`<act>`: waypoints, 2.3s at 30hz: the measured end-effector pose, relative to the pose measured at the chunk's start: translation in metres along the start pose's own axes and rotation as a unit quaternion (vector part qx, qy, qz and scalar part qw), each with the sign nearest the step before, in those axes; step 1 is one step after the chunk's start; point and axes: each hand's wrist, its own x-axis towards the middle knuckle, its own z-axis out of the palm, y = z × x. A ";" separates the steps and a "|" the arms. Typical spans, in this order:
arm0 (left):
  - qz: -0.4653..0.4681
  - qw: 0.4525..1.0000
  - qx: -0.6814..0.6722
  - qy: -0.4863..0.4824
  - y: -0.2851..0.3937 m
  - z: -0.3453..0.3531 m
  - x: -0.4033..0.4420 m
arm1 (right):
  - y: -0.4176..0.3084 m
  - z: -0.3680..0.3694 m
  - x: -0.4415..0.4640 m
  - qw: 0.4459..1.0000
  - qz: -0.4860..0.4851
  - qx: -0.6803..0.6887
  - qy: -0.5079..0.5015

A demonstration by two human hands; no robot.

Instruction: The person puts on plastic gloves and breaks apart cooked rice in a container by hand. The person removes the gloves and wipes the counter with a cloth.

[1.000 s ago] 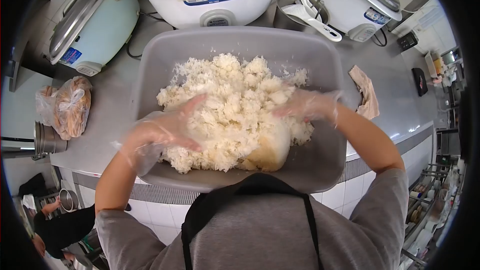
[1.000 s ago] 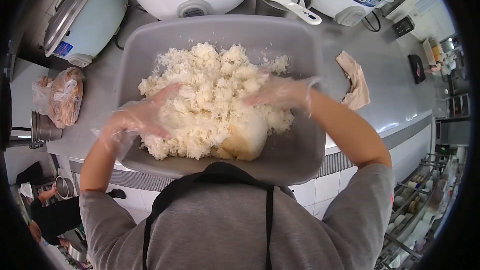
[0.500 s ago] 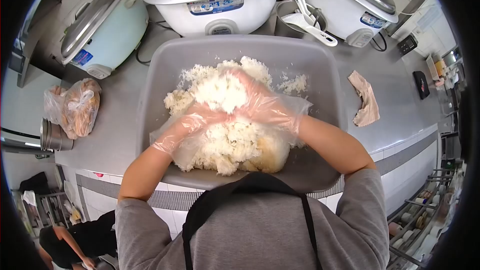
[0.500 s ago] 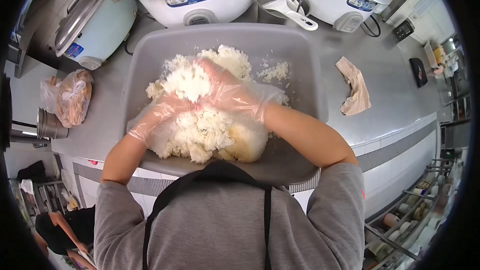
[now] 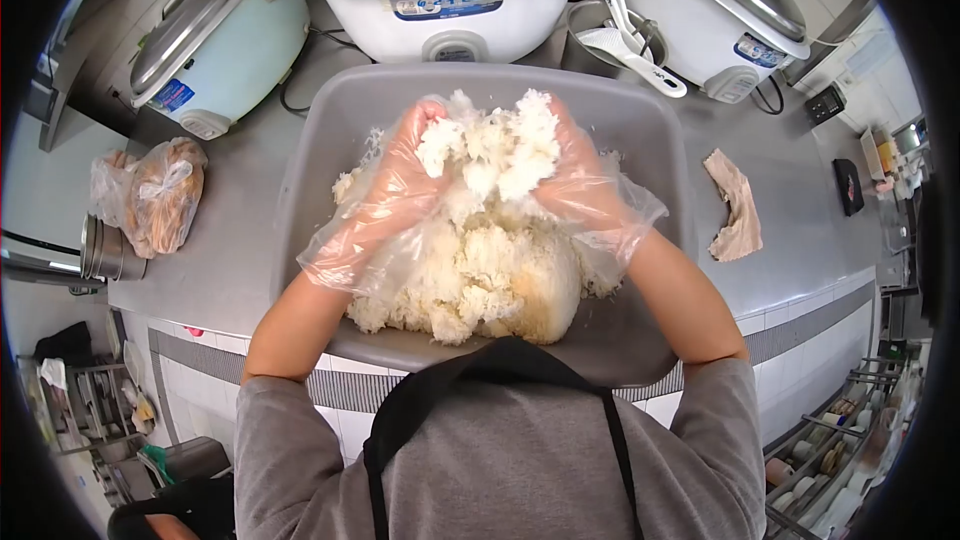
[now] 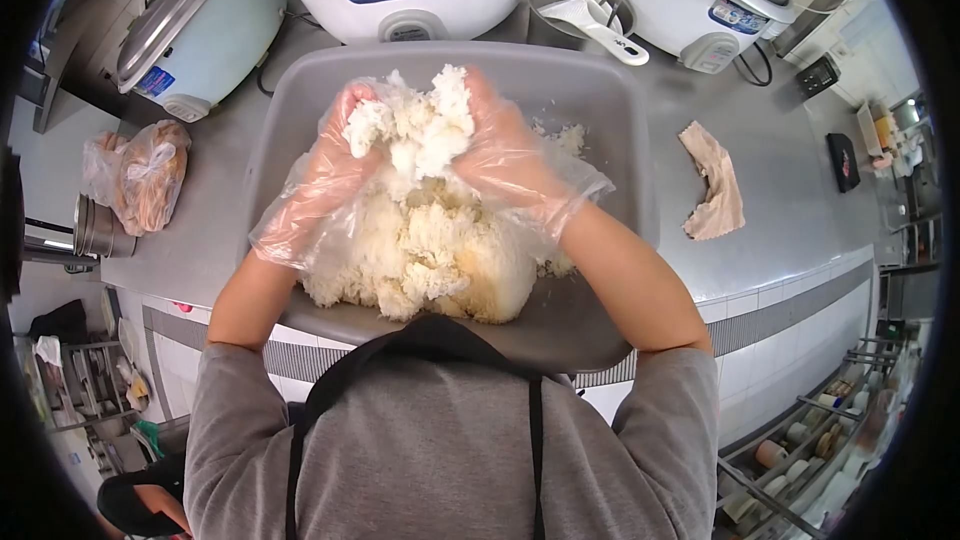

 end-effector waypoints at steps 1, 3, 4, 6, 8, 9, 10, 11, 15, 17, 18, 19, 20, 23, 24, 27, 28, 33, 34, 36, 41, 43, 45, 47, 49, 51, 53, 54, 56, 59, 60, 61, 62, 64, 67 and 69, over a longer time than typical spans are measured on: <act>-0.015 1.000 -0.024 -0.012 0.013 -0.002 -0.005 | 0.010 0.003 0.001 0.997 0.011 -0.075 -0.004; -0.087 0.989 -0.039 -0.114 0.039 -0.014 -0.013 | -0.009 0.005 -0.002 0.965 0.048 -0.245 -0.080; -0.124 0.978 -0.049 -0.163 0.042 -0.022 -0.018 | -0.006 0.003 -0.005 0.949 0.056 -0.283 -0.129; -0.126 0.934 0.257 -0.214 0.026 -0.047 -0.032 | 0.002 -0.005 -0.008 0.904 0.066 -0.354 -0.229; -0.203 0.847 0.417 -0.261 0.026 -0.064 -0.041 | -0.019 -0.004 -0.019 0.870 0.069 -0.381 -0.303; -0.284 0.808 0.426 -0.290 0.040 -0.071 -0.050 | -0.026 -0.003 -0.028 0.853 0.032 -0.395 -0.340; -0.365 0.763 0.430 -0.315 0.048 -0.074 -0.061 | -0.030 0.001 -0.036 0.832 -0.007 -0.407 -0.376; -0.361 0.767 0.426 -0.317 0.042 -0.073 -0.081 | -0.024 0.011 -0.045 0.815 -0.029 -0.420 -0.398; -0.327 0.848 0.352 -0.224 0.003 -0.045 -0.135 | 0.001 0.062 -0.052 0.746 -0.093 -0.496 -0.435; -0.376 0.883 0.225 -0.172 0.005 -0.033 -0.127 | 0.002 0.079 -0.039 0.784 -0.082 -0.465 -0.404; -0.431 0.877 0.131 -0.166 0.017 -0.035 -0.112 | 0.003 0.084 -0.031 0.834 -0.065 -0.399 -0.375; -0.489 0.856 0.035 -0.163 0.026 -0.037 -0.104 | 0.010 0.089 -0.021 0.861 -0.009 -0.327 -0.390; -0.446 0.883 0.011 -0.147 0.032 -0.038 -0.102 | 0.015 0.092 -0.014 0.880 0.048 -0.248 -0.401; -0.284 0.947 0.086 -0.123 0.016 -0.043 -0.105 | 0.019 0.082 0.002 0.933 0.064 -0.103 -0.339; -0.322 0.937 0.057 -0.127 0.022 -0.045 -0.096 | 0.022 0.078 0.007 0.940 0.032 -0.103 -0.323; -0.244 0.959 -0.073 -0.125 0.031 -0.048 -0.079 | 0.012 0.067 0.009 0.964 -0.022 -0.050 -0.260; -0.201 0.969 -0.081 -0.115 0.025 -0.050 -0.078 | 0.006 0.064 0.012 0.969 -0.015 -0.019 -0.244; -0.206 0.971 0.076 -0.099 0.073 -0.047 -0.036 | 0.004 0.031 -0.003 0.981 0.051 -0.144 -0.116; -0.274 0.943 0.150 -0.117 0.092 -0.048 -0.029 | -0.001 0.023 -0.002 0.963 0.054 -0.214 -0.153; -0.216 0.944 0.223 -0.108 0.073 -0.050 -0.027 | -0.009 0.007 0.001 0.923 0.052 -0.325 -0.201; -0.163 0.934 0.302 -0.103 0.030 -0.060 -0.014 | 0.007 -0.032 -0.008 0.931 0.095 -0.284 -0.209; -0.165 0.940 0.296 -0.046 0.007 -0.064 -0.002 | 0.004 -0.043 -0.001 0.939 0.198 -0.183 -0.213; -0.165 0.942 0.291 -0.027 -0.031 -0.070 0.017 | 0.001 -0.053 0.021 0.915 0.327 -0.091 -0.219; -0.190 0.952 0.239 -0.041 -0.082 -0.068 0.038 | 0.017 -0.053 0.036 0.918 0.347 -0.028 -0.189; -0.269 0.959 0.078 -0.040 -0.125 -0.051 0.052 | 0.048 -0.042 0.048 0.918 0.363 0.037 -0.156; -0.310 0.947 -0.079 -0.040 -0.114 -0.034 0.067 | 0.074 -0.027 0.056 0.936 0.309 0.072 -0.150; -0.301 0.936 -0.175 -0.048 -0.071 -0.014 0.063 | 0.089 -0.007 0.059 0.943 0.275 0.081 -0.171; -0.281 0.936 -0.199 -0.074 -0.073 -0.014 0.063 | 0.092 0.002 0.064 0.933 0.298 0.087 -0.184; -0.247 0.930 -0.242 -0.127 -0.086 -0.019 0.062 | 0.092 0.008 0.067 0.923 0.314 0.117 -0.190; -0.173 0.948 -0.188 -0.192 -0.052 -0.022 0.053 | 0.082 0.009 0.050 0.922 0.321 0.098 -0.195; -0.142 0.953 -0.162 -0.213 -0.043 -0.022 0.049 | 0.060 0.013 0.042 0.940 0.296 0.067 -0.155; -0.117 0.962 -0.101 -0.223 -0.024 -0.022 0.045 | 0.036 0.017 0.035 0.957 0.266 0.033 -0.114; -0.088 0.968 -0.038 -0.232 0.001 -0.022 0.042 | 0.032 0.018 0.032 0.971 0.219 0.028 -0.095; -0.035 0.974 0.040 -0.221 0.028 -0.018 0.039 | 0.031 0.014 0.029 0.990 0.111 0.045 -0.078; -0.012 0.982 -0.133 -0.131 0.031 -0.002 0.033 | 0.035 -0.002 0.033 0.984 0.111 0.125 -0.061; -0.123 0.978 -0.127 -0.109 0.042 -0.007 0.035 | 0.018 0.000 0.029 0.962 0.139 0.232 -0.024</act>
